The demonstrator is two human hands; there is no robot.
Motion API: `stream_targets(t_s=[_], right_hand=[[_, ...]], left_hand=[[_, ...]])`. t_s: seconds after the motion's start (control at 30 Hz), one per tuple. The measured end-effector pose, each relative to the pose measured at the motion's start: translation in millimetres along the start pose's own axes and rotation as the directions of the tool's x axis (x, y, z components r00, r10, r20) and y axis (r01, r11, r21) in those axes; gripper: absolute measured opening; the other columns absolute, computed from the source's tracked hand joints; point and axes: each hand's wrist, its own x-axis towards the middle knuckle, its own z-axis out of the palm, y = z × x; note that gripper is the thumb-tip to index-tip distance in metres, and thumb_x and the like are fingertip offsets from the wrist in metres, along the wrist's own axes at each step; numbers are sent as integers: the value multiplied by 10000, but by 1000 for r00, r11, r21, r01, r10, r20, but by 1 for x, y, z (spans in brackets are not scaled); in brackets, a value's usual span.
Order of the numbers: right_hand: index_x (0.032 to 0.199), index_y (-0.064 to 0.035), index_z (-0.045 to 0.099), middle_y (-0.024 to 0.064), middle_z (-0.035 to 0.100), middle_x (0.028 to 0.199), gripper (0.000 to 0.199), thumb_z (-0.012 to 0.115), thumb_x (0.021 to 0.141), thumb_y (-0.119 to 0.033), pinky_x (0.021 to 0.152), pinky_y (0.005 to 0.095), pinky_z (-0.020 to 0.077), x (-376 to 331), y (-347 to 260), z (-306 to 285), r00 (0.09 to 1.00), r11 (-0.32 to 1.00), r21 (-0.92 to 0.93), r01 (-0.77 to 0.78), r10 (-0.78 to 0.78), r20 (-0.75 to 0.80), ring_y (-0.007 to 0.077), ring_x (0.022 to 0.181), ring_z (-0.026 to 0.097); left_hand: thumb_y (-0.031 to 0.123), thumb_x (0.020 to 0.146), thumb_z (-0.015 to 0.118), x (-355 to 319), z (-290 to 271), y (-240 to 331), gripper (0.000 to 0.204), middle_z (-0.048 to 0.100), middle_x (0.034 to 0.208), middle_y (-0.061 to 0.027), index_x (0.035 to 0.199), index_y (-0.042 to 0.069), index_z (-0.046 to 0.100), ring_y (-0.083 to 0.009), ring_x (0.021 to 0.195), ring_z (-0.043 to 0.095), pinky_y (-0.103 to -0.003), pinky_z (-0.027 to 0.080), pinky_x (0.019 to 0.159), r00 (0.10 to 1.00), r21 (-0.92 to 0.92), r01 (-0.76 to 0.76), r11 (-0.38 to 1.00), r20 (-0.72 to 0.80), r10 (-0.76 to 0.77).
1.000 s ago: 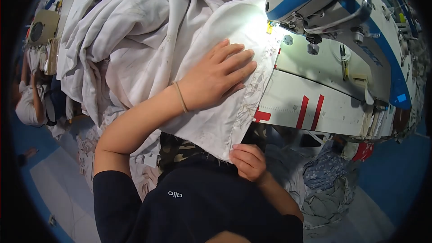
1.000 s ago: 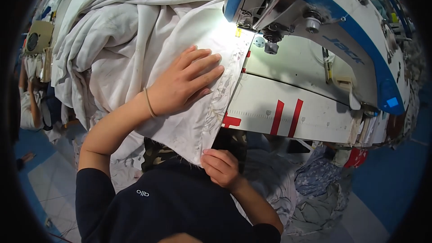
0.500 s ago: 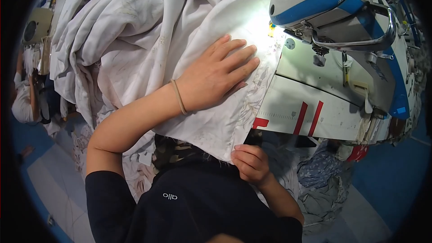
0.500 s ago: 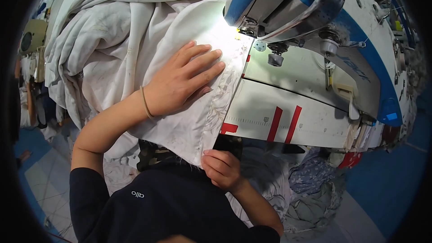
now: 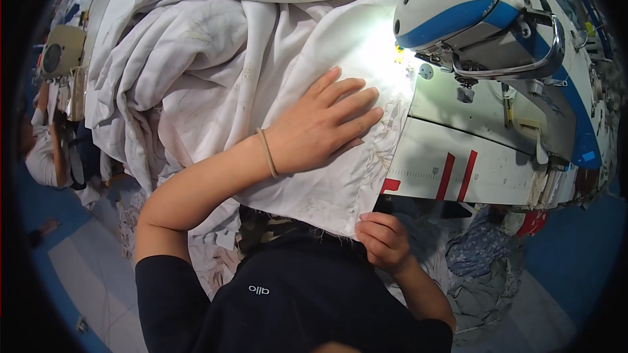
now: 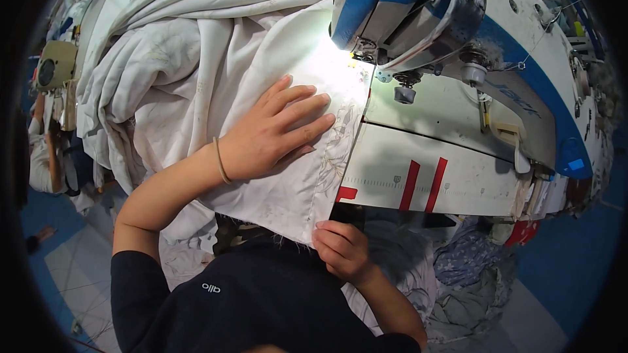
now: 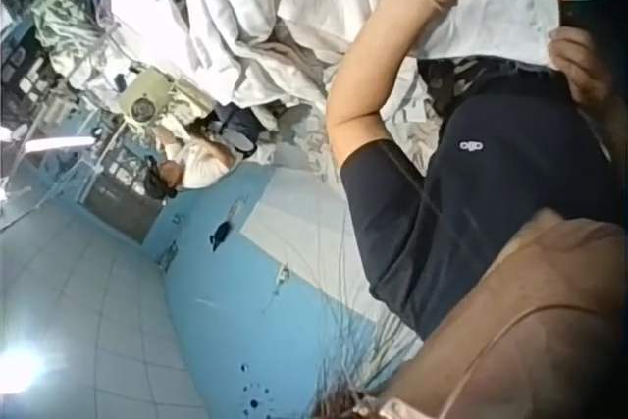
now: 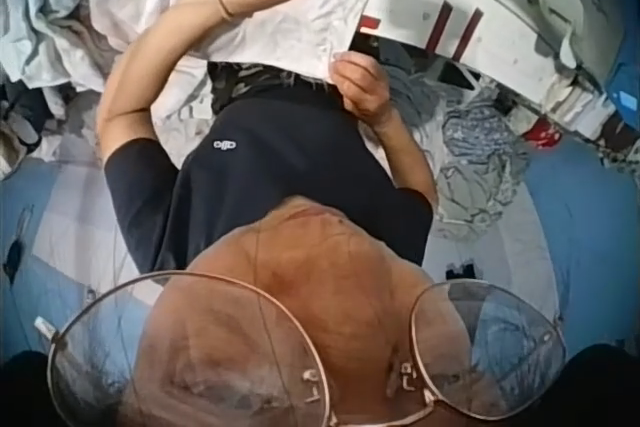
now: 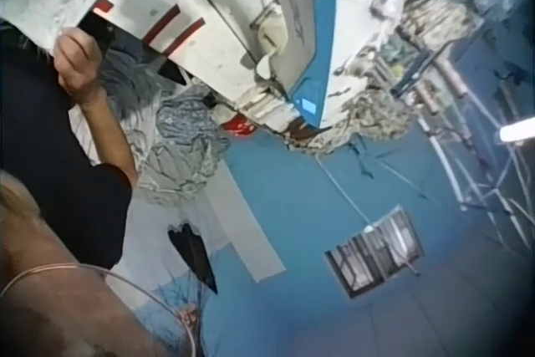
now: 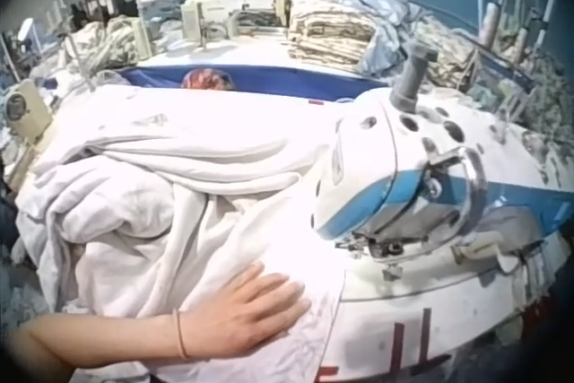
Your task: Sewing fabric pieces together using an industrial sewing machine.
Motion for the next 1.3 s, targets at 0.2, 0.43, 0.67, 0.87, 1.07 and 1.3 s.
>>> stream_targets(t_s=[0.2, 0.43, 0.67, 0.87, 1.07, 1.3], right_hand=[[865, -13, 679, 81, 683, 965, 153, 664, 722, 40, 755, 339, 576, 6, 4, -6, 1000, 1000, -8, -10, 10, 29, 279, 914, 679], [861, -16, 666, 81, 677, 957, 146, 659, 731, 49, 760, 352, 578, 11, 8, -18, 999, 998, -51, -24, 26, 45, 282, 908, 678], [875, -9, 654, 85, 670, 958, 163, 648, 730, 64, 759, 365, 579, 9, 15, -23, 999, 998, -63, -31, 33, 33, 288, 908, 674], [887, -12, 656, 86, 669, 961, 186, 638, 718, 64, 762, 373, 580, 13, 21, -30, 999, 997, -77, -26, 29, 35, 291, 908, 672], [882, -12, 658, 90, 667, 958, 178, 634, 713, 38, 759, 385, 583, 18, 23, -32, 999, 995, -99, -26, 30, 36, 297, 907, 668], [848, -12, 659, 87, 663, 948, 166, 626, 699, 54, 756, 385, 581, 29, 26, -39, 999, 986, -166, -33, 35, 13, 293, 905, 667]], left_hand=[[235, 846, 705, 5, -3, -5, 512, 509, 1378, -119, 1323, 110, 568, -328, 1287, 464, -569, 318, 1132, 1000, 14, 4, 1000, 11, -4], [233, 847, 703, 13, 2, -5, 507, 514, 1366, -123, 1318, 102, 569, -331, 1285, 462, -568, 336, 1115, 1000, 25, 24, 999, -15, -23], [225, 834, 714, 10, -3, 2, 514, 520, 1359, -125, 1312, 96, 576, -335, 1286, 462, -578, 337, 1109, 999, -22, 27, 999, 22, -26], [237, 847, 704, 9, -3, 1, 510, 516, 1375, -117, 1324, 110, 576, -337, 1301, 454, -585, 327, 1115, 999, 6, 15, 1000, 29, -15], [245, 869, 686, 12, -1, -4, 493, 516, 1376, -115, 1332, 117, 575, -336, 1293, 456, -591, 320, 1116, 1000, 27, -1, 1000, 32, 0], [247, 868, 688, 22, -3, -10, 494, 513, 1366, -122, 1331, 118, 574, -333, 1297, 443, -589, 314, 1116, 1000, 41, -2, 999, 17, 2]])
